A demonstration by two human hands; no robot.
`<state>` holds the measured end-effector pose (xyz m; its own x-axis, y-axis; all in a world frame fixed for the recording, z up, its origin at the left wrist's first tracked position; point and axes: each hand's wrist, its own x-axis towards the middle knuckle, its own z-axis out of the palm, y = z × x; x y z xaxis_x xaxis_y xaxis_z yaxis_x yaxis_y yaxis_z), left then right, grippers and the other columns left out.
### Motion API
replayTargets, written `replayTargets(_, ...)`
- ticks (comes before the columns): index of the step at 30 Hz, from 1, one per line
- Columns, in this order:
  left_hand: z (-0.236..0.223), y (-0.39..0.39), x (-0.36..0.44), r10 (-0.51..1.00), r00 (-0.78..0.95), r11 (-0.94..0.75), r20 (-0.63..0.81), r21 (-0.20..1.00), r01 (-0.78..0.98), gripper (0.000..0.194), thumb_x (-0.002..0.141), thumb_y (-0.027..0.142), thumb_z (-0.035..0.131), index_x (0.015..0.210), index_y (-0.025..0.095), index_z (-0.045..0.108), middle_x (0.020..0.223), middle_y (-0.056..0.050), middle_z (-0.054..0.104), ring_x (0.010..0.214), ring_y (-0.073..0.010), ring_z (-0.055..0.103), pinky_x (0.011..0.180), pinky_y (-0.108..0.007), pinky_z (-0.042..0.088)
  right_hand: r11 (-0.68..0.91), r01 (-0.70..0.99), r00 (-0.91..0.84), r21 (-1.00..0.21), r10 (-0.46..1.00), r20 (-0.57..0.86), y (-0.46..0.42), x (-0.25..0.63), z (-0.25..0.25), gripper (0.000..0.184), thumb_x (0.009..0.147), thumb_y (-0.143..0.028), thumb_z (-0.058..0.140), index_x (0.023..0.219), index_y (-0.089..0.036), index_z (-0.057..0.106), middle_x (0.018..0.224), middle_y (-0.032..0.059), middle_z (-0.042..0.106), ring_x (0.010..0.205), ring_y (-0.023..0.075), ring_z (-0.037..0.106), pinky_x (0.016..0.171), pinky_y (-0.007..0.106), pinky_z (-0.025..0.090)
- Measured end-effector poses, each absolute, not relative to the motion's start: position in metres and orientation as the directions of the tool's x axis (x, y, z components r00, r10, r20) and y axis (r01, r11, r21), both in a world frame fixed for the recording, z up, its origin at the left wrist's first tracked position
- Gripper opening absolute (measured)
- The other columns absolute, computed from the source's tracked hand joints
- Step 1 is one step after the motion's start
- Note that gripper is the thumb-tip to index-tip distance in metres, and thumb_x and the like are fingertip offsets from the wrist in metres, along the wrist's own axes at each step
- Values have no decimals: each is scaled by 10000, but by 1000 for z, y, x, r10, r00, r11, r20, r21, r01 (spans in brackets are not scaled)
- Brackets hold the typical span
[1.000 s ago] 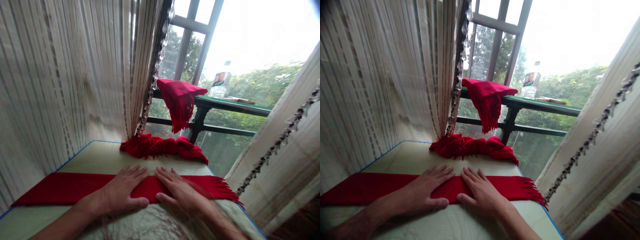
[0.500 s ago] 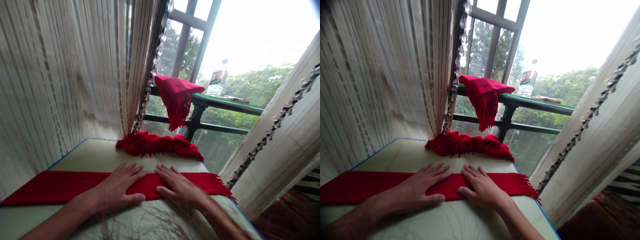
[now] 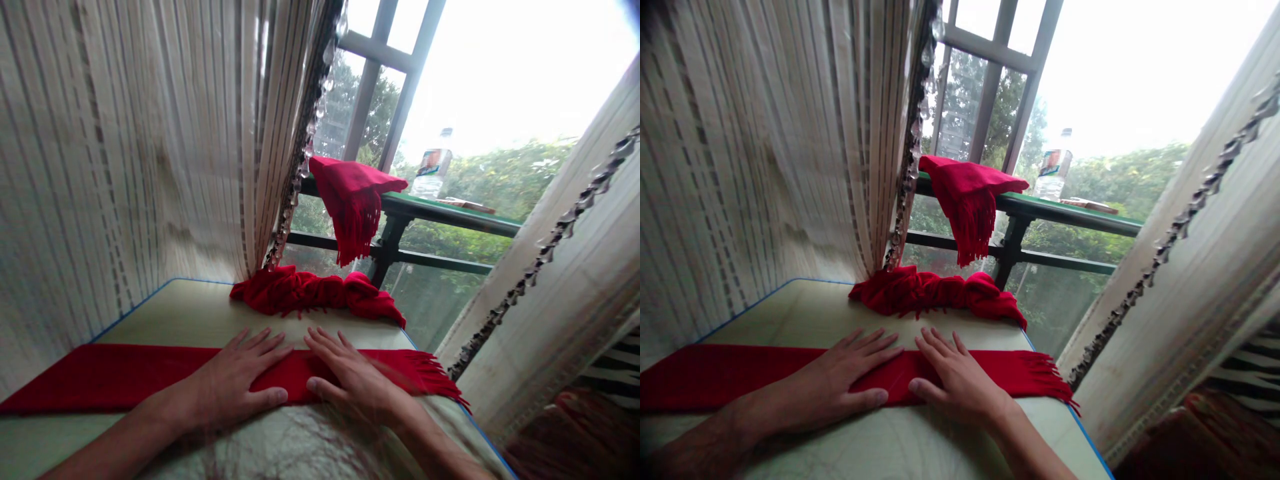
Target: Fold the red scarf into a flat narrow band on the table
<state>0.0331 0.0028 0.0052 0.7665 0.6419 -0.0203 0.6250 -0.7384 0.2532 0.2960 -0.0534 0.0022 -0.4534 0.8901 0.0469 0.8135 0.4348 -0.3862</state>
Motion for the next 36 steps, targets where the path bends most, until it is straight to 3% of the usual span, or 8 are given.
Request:
replayTargets(4,10,0,35,664,744,-713,-74,240,659,796,976,701,496,1621,259,346,1691,-76,250,1579,-359,195,1274,-627,137,466,796,-486,-387,873,52,-53,295,2,800,1005,-664,475,1617,-165,353,1698,135,275,1595,272,187,1304,552,80)
replayTargets(8,13,-2,37,667,738,-705,-100,236,669,834,965,699,515,1624,222,336,1691,-86,237,1583,-349,180,1281,-608,124,478,792,-484,-381,871,87,-51,296,-1,807,1013,-661,452,1633,-166,306,1707,127,239,1600,267,168,1303,559,73)
replayTargets(22,5,2,33,651,759,-729,-25,259,634,861,923,688,603,1611,221,382,1679,-120,281,1566,-375,239,1275,-623,147,446,795,-475,-411,879,35,-54,297,3,807,982,-668,522,1607,-177,381,1678,155,328,1583,292,237,1303,551,112)
replayTargets(36,0,4,32,647,762,-734,2,272,622,848,917,686,621,1604,240,400,1675,-122,287,1563,-385,240,1273,-630,142,482,783,-500,-393,864,63,-52,297,1,826,1007,-646,478,1628,-128,310,1701,149,246,1596,271,185,1308,535,104)
